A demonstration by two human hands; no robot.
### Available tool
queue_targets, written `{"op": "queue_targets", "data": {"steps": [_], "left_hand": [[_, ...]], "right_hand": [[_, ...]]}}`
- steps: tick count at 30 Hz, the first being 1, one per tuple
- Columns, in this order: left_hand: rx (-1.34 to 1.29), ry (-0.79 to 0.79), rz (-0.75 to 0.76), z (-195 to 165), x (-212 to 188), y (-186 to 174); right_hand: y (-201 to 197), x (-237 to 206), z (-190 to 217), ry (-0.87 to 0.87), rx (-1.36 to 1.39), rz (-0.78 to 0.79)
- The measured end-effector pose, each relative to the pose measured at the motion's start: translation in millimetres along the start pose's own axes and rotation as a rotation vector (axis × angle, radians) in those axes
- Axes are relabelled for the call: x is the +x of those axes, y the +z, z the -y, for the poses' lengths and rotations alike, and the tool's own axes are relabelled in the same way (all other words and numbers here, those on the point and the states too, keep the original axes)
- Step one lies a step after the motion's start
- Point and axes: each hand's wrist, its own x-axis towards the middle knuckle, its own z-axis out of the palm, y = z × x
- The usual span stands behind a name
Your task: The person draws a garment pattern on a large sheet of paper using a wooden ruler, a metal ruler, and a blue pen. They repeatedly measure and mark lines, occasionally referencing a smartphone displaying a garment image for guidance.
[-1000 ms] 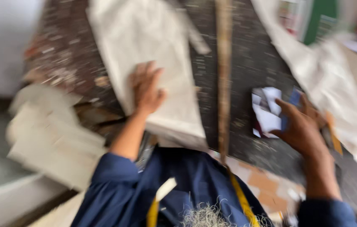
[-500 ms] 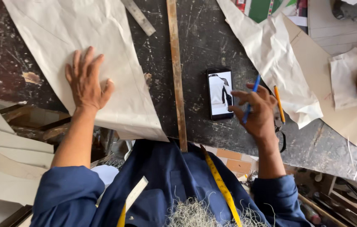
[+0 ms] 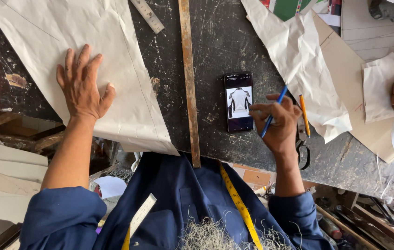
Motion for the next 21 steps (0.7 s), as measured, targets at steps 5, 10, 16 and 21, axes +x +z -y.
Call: {"op": "queue_targets", "data": {"steps": [5, 10, 16, 21], "left_hand": [[0.012, -0.002, 0.0, 2.6, -1.0, 1.3], [-0.004, -0.014, 0.006, 0.0, 2.3, 2.2], [-0.002, -0.019, 0.016, -1.2, 3.0, 2.8], [0.009, -0.004, 0.017, -1.1, 2.0, 2.9]], "right_hand": [[13.6, 9.0, -3.3, -0.074, -0.019, 0.104], [13.6, 22.5, -14.4, -0.039, -0.325, -0.106], [4.0, 5.8, -13.1, 0.01, -0.159, -0.132], [13.6, -7.2, -8.9, 0.003, -0.103, -0.1]]}}
